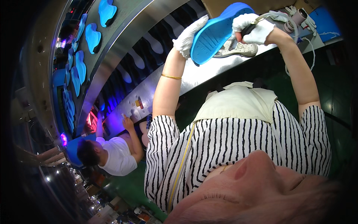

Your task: The person applies adhesive to a blue shoe sole using a brush, moving the brush across different sections of the sole.

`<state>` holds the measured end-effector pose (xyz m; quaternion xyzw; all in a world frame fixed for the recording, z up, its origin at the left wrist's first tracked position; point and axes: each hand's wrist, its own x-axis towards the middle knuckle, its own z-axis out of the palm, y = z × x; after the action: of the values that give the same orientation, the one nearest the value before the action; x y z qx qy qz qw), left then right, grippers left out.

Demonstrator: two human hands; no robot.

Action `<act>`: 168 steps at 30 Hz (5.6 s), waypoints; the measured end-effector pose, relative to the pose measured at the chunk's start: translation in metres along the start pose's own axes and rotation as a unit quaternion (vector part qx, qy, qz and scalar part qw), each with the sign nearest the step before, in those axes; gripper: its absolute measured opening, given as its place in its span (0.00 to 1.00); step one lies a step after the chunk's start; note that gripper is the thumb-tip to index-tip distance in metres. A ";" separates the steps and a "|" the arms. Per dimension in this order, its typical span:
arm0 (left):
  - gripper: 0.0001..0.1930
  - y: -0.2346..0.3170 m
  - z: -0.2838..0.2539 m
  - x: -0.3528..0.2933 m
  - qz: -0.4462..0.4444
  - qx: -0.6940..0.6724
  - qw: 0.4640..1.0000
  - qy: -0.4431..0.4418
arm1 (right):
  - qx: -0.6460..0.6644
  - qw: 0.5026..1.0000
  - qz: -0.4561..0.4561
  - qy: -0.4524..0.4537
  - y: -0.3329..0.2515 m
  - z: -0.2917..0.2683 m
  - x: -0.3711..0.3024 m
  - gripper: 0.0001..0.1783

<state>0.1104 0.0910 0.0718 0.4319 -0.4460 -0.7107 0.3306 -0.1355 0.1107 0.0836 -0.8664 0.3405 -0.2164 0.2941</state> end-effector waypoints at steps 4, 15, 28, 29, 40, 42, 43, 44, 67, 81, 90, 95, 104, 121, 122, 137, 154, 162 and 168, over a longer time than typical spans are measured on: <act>0.26 -0.013 -0.013 0.001 0.020 -0.176 0.983 -0.058 | 0.184 0.981 -0.014 0.057 -0.016 0.000 -0.005 0.06; 0.42 -0.041 0.016 -0.002 0.138 -0.380 0.903 -0.146 | 0.401 0.908 0.094 0.079 -0.055 0.054 -0.008 0.07; 0.38 -0.047 0.029 -0.018 0.147 -0.475 0.855 -0.146 | 0.405 0.875 -0.034 0.262 -0.054 0.043 0.005 0.07; 0.36 -0.045 0.036 -0.020 0.147 -0.458 0.861 -0.168 | 0.372 0.867 -0.048 0.328 -0.044 0.035 0.006 0.07; 0.33 -0.028 0.053 -0.029 0.170 -0.360 0.898 -0.188 | 0.343 0.827 0.044 0.444 -0.018 0.013 0.021 0.07; 0.34 -0.034 0.041 -0.024 0.184 -0.367 0.894 -0.178 | 0.454 0.815 -0.103 0.346 -0.019 0.029 0.029 0.05; 0.34 -0.038 0.029 -0.024 0.184 -0.398 0.881 -0.178 | 0.355 0.865 -0.117 0.334 -0.026 0.035 0.023 0.05; 0.34 -0.038 0.023 -0.024 0.185 -0.430 0.865 -0.179 | 0.230 0.901 -0.148 0.337 -0.028 0.042 0.022 0.04; 0.42 0.014 0.013 -0.031 0.203 -0.211 0.942 -0.163 | -0.049 0.908 -0.266 0.319 -0.045 -0.030 0.027 0.11; 0.34 0.138 -0.044 0.038 0.113 -0.481 0.841 -0.220 | 0.098 0.920 -0.184 0.332 -0.057 -0.003 0.005 0.10; 0.18 0.171 -0.100 -0.018 0.515 0.671 0.409 0.342 | 0.165 0.921 -0.113 0.333 -0.049 0.009 -0.011 0.09; 0.13 0.160 -0.157 -0.048 0.229 0.702 0.484 0.469 | 0.202 0.930 -0.121 0.281 -0.054 0.031 0.006 0.09; 0.11 0.144 -0.101 -0.125 0.682 0.293 0.507 0.438 | 0.265 0.919 -0.019 0.291 -0.014 0.036 -0.004 0.11; 0.44 -0.049 -0.017 -0.095 0.129 -0.368 0.918 -0.066 | 0.294 0.920 -0.083 0.248 -0.062 0.063 0.016 0.10; 0.44 -0.044 -0.004 -0.087 0.130 -0.372 0.916 -0.069 | 0.267 0.925 -0.068 0.260 -0.064 0.056 0.015 0.10; 0.45 -0.051 0.033 -0.059 0.211 -0.314 0.925 0.037 | 0.241 0.914 -0.056 0.321 -0.086 0.061 0.010 0.10; 0.48 -0.049 0.011 -0.080 0.137 -0.317 0.938 0.010 | 0.365 0.920 -0.072 0.119 -0.078 0.090 -0.017 0.08; 0.40 -0.091 0.015 -0.081 0.142 -0.229 0.962 0.042 | 0.376 0.912 -0.069 0.145 -0.062 0.097 -0.025 0.06; 0.57 -0.055 0.018 -0.071 0.208 -0.332 0.915 -0.098 | 0.382 0.908 -0.013 0.171 -0.061 0.086 -0.012 0.05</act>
<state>0.1180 0.1791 0.0477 0.1226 -0.2945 -0.7718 0.5500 -0.0659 0.1873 0.0585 -0.6417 0.2653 -0.4785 0.5374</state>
